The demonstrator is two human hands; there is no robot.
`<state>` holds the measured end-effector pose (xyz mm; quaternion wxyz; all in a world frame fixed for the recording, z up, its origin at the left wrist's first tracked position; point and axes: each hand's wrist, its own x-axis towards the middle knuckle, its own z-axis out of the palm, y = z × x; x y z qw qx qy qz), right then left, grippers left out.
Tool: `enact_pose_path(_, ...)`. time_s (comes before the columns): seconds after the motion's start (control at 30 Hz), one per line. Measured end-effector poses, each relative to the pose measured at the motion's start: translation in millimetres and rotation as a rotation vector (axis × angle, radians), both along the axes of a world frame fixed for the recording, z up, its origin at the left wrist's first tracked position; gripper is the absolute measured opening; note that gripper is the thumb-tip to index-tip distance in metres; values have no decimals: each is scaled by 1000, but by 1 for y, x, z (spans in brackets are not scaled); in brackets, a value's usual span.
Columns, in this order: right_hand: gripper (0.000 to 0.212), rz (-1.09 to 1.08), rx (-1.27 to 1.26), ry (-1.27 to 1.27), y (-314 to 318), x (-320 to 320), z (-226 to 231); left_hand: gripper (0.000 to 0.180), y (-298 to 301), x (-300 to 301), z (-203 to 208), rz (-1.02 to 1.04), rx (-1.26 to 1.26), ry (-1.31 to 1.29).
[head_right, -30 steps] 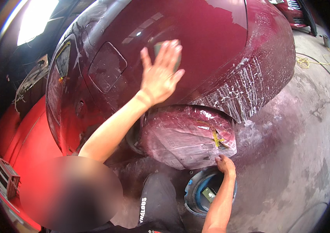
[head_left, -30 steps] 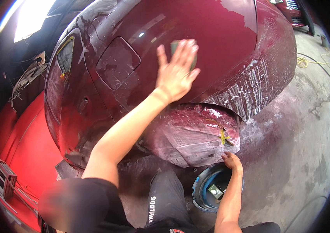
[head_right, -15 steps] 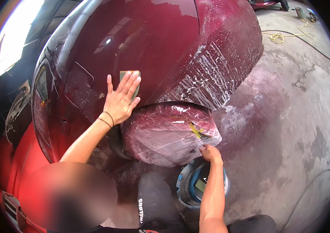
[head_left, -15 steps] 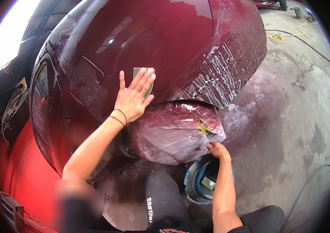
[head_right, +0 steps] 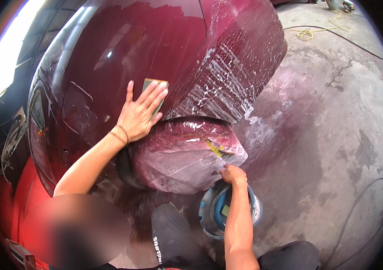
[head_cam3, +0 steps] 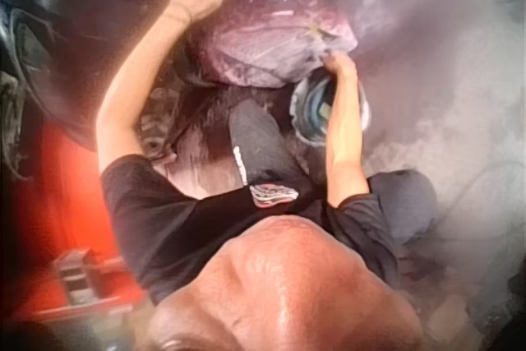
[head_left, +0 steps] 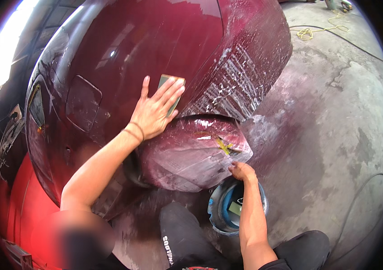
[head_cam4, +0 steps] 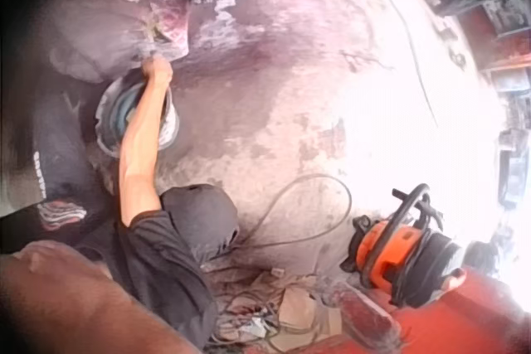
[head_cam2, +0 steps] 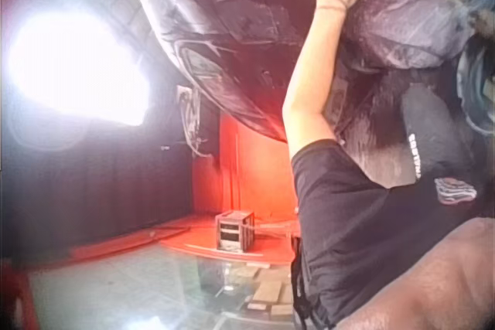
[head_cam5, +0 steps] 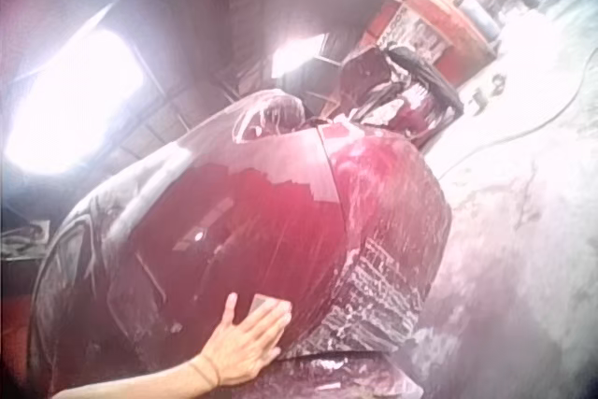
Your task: The person is sanding the rear quarter panel of a maroon car using a sanding block and water. They repeatedly dip the sanding block into a bucket of water and sand the surface in circular and back-and-forth motions.
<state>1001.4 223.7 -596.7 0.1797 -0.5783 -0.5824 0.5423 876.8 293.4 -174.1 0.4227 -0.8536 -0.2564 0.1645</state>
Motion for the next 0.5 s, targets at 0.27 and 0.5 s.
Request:
enact_pose_path(0.27, 59, 63, -38, -16, -3, -11, 32, 63, 83, 132, 16, -97, 309, 33)
enact_pose_path(0.5, 59, 26, -3, -41, -9, 5, 24, 67, 5, 17, -16, 16, 61, 7)
